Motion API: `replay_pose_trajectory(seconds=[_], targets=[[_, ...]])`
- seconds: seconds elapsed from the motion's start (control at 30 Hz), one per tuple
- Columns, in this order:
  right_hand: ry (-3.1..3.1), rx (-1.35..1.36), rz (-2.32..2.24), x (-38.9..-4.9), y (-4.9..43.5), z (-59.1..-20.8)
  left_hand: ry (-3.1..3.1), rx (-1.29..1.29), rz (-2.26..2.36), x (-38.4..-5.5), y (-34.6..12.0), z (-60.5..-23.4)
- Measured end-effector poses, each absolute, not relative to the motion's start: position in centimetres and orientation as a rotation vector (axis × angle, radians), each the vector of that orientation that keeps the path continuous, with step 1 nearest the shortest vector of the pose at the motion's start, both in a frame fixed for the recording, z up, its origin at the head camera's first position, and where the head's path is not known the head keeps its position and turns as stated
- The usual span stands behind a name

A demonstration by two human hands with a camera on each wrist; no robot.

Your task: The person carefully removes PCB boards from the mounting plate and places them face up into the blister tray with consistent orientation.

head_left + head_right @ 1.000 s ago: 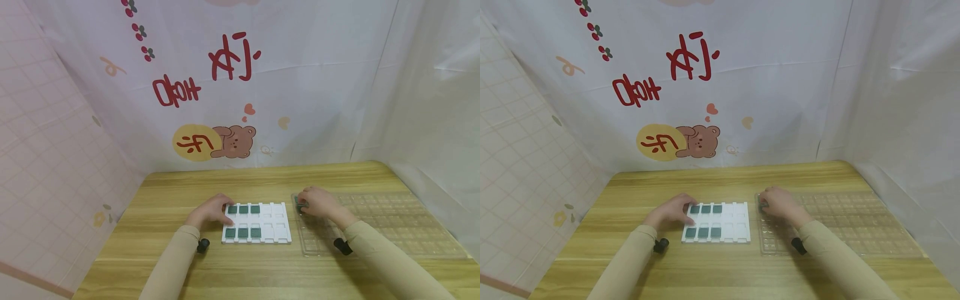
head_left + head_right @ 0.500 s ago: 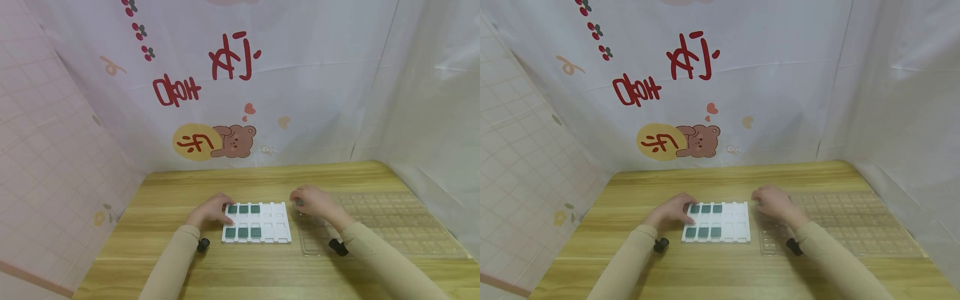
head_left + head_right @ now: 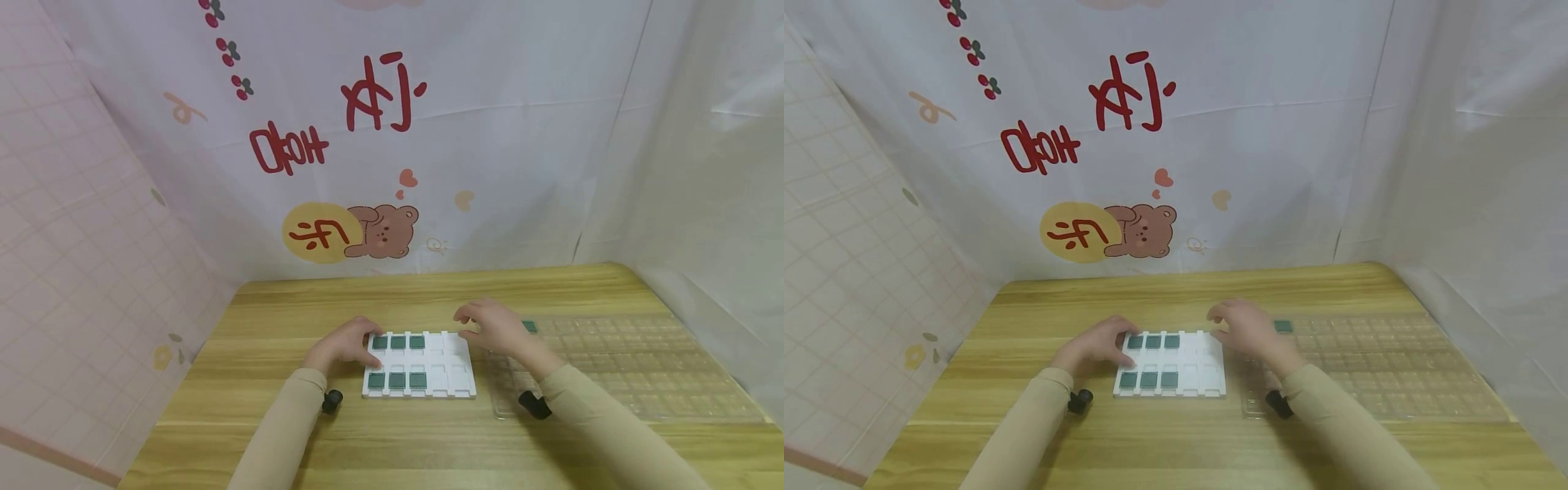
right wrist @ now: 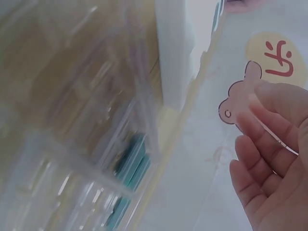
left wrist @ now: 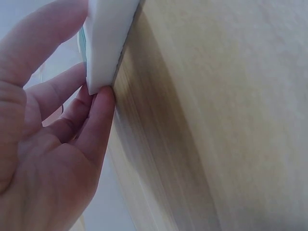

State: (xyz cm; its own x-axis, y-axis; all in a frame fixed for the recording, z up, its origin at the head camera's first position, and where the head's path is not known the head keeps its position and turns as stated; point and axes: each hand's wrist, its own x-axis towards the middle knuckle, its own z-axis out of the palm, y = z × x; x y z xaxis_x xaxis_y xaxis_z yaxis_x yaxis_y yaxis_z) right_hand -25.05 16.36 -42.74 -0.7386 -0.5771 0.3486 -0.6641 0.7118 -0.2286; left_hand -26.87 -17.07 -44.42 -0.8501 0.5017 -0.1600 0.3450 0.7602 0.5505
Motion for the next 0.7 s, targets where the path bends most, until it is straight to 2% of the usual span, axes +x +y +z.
replay_pose_trajectory(seconds=[0.7], targets=[[-2.656, 0.996, 0.583, -25.2, 11.8, -42.8, 2.657, 0.668, 0.753, -26.9, -17.1, -44.3]])
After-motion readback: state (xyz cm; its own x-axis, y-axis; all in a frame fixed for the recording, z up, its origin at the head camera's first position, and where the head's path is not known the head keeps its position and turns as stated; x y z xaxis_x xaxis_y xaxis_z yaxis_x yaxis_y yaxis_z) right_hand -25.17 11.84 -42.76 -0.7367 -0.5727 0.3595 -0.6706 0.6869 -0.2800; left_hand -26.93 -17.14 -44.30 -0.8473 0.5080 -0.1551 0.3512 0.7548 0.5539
